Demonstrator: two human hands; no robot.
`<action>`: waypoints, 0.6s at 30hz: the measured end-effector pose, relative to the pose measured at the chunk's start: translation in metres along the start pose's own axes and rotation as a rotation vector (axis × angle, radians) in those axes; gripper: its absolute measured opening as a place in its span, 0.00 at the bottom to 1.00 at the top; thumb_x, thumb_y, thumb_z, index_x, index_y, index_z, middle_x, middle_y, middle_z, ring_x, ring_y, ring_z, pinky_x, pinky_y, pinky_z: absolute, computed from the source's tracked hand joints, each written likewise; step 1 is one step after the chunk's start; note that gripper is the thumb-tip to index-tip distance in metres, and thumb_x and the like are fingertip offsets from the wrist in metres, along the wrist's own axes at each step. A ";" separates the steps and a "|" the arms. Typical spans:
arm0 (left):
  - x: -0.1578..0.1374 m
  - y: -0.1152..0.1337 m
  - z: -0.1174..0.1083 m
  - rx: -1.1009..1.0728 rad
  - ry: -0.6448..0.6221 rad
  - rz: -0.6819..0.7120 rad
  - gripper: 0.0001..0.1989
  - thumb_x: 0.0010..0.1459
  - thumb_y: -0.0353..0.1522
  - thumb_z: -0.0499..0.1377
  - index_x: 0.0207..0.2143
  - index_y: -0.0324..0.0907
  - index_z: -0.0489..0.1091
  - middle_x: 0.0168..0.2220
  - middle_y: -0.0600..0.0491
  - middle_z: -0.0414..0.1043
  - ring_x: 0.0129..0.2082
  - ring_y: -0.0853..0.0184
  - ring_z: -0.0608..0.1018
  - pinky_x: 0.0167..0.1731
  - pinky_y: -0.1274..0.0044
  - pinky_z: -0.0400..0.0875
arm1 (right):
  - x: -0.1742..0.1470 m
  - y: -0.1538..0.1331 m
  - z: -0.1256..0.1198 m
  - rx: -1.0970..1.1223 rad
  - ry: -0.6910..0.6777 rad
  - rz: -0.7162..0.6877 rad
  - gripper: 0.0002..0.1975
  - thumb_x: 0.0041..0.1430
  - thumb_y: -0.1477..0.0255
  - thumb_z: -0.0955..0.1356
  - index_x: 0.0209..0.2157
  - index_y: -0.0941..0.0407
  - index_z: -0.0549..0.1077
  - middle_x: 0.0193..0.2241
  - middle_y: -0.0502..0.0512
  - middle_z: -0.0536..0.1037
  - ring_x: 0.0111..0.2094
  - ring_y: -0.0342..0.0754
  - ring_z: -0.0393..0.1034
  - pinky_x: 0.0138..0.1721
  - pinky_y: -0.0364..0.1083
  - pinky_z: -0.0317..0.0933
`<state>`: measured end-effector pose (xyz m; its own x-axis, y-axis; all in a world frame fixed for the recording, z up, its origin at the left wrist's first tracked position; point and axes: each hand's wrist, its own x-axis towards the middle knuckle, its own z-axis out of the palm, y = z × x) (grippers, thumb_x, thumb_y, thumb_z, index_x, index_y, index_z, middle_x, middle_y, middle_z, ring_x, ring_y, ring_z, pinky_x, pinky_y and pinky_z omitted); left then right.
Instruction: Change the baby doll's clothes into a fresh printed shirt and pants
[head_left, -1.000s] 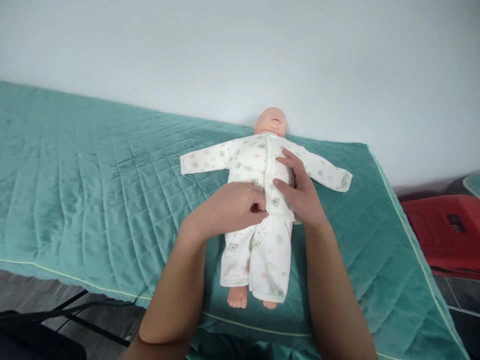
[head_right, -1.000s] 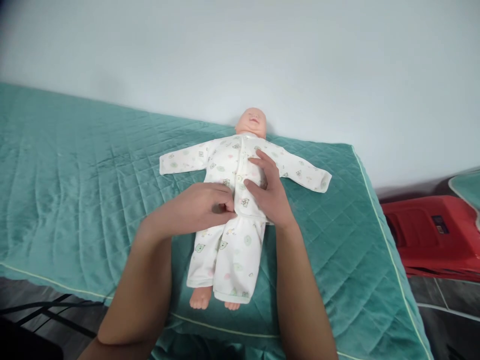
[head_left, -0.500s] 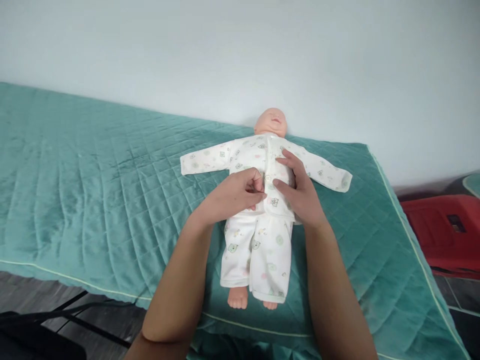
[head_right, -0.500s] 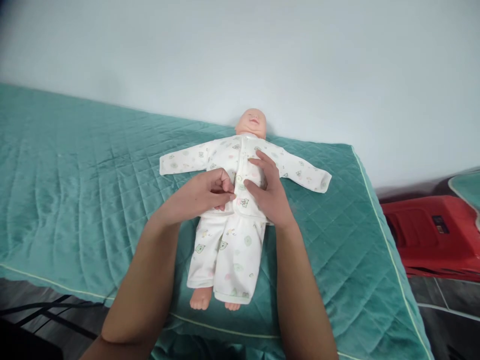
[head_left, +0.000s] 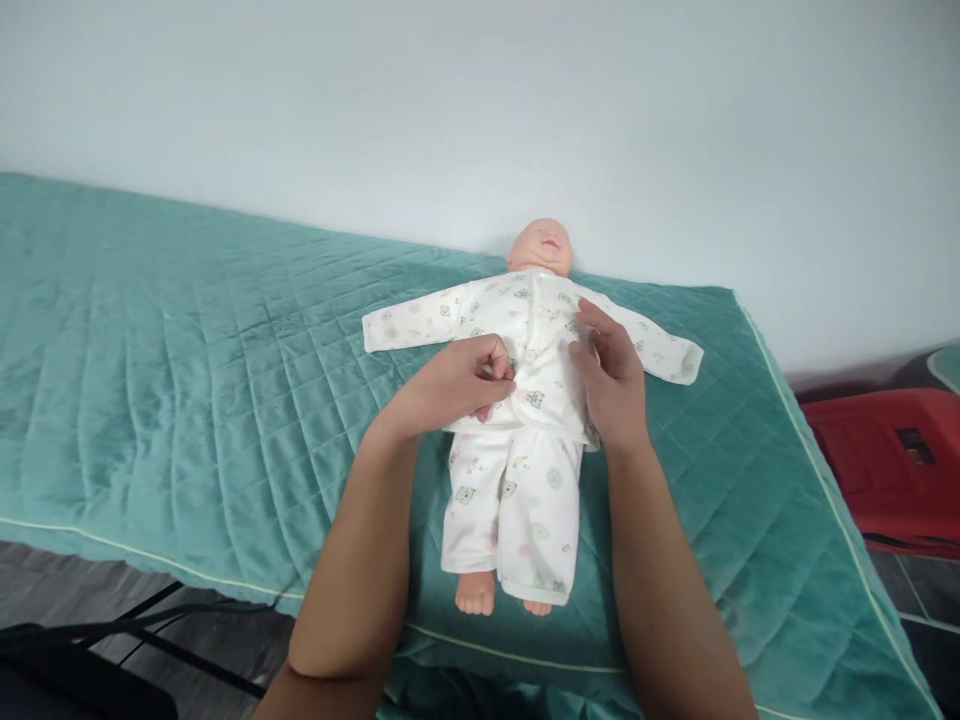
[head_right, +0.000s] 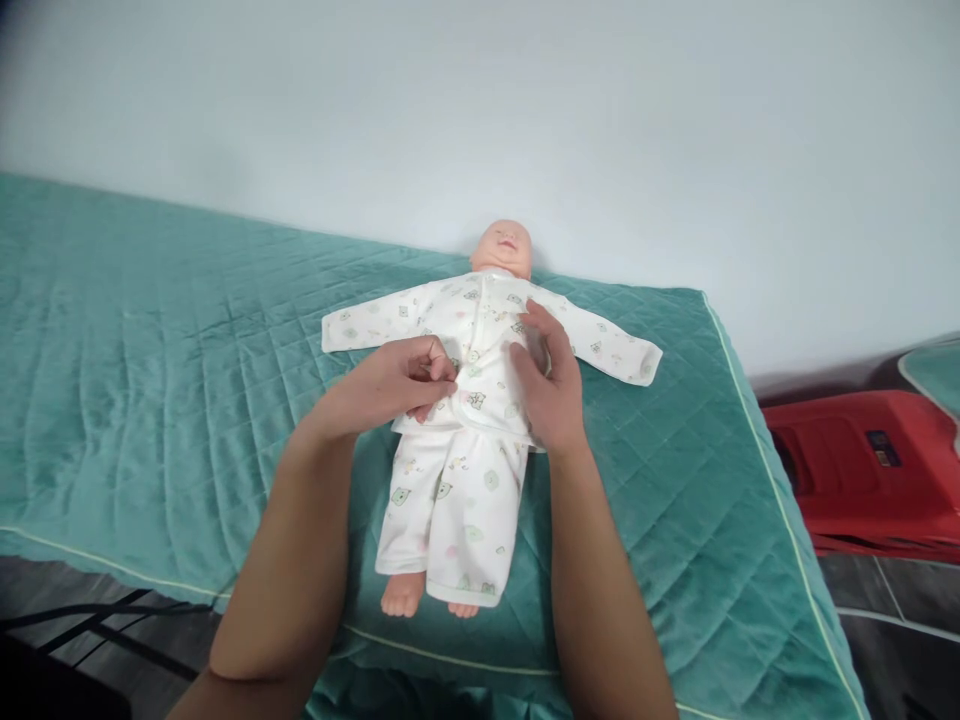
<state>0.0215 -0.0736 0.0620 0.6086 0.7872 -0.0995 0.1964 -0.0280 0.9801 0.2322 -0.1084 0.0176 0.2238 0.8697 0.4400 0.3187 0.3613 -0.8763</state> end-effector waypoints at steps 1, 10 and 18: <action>0.000 0.000 0.000 0.041 -0.009 0.001 0.10 0.54 0.29 0.61 0.28 0.43 0.59 0.28 0.57 0.67 0.19 0.77 0.68 0.19 0.82 0.63 | 0.000 -0.001 0.001 -0.036 -0.032 0.006 0.16 0.65 0.63 0.67 0.53 0.46 0.69 0.65 0.53 0.65 0.68 0.52 0.55 0.69 0.60 0.53; 0.004 0.000 0.004 0.123 -0.002 0.090 0.03 0.59 0.33 0.58 0.36 0.43 0.67 0.30 0.57 0.69 0.24 0.74 0.70 0.21 0.81 0.65 | -0.001 -0.004 -0.004 -0.305 -0.296 -0.004 0.36 0.59 0.56 0.71 0.66 0.42 0.57 0.73 0.51 0.46 0.74 0.55 0.36 0.71 0.66 0.38; 0.021 -0.008 0.024 0.358 0.447 0.313 0.05 0.61 0.33 0.58 0.39 0.44 0.71 0.38 0.55 0.75 0.34 0.70 0.73 0.36 0.77 0.67 | 0.000 -0.003 -0.004 -0.314 -0.315 -0.008 0.39 0.57 0.55 0.73 0.67 0.40 0.55 0.73 0.50 0.45 0.74 0.56 0.35 0.72 0.66 0.37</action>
<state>0.0507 -0.0713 0.0478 0.3153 0.8869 0.3378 0.3525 -0.4399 0.8260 0.2350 -0.1109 0.0210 -0.0563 0.9448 0.3229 0.5943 0.2915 -0.7495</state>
